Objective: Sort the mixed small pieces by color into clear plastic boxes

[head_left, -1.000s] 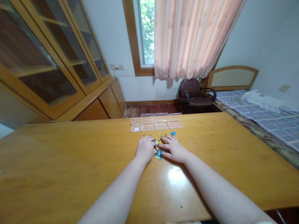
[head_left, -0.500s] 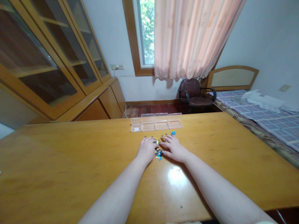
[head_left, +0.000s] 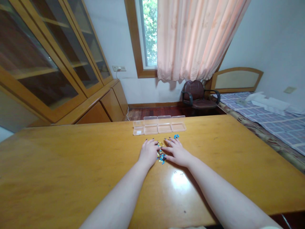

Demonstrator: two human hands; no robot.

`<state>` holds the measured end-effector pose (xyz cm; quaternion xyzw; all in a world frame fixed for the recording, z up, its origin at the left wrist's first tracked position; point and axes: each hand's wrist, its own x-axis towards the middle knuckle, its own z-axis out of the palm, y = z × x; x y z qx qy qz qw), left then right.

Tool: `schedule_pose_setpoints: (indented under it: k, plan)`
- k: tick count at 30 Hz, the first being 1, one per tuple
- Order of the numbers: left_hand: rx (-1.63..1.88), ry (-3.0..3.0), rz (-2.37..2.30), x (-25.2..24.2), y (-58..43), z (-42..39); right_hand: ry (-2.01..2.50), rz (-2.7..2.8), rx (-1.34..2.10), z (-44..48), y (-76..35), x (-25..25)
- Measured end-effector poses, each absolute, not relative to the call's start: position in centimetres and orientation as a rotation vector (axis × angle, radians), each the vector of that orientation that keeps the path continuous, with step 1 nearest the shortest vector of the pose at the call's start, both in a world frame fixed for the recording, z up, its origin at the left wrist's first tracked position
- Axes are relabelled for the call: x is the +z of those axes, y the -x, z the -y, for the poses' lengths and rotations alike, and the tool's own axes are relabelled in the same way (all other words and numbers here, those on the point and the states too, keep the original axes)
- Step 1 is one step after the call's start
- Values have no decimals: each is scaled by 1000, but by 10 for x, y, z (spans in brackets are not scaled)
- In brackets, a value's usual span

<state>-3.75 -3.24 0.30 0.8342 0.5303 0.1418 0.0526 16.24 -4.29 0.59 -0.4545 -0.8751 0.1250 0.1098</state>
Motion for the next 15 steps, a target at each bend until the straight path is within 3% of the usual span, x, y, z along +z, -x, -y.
schedule_pose_setpoints:
  k: [15]
  plan:
    - [460,-2469,-1663,12,39,34,1195,2608,434,46,-163,11]
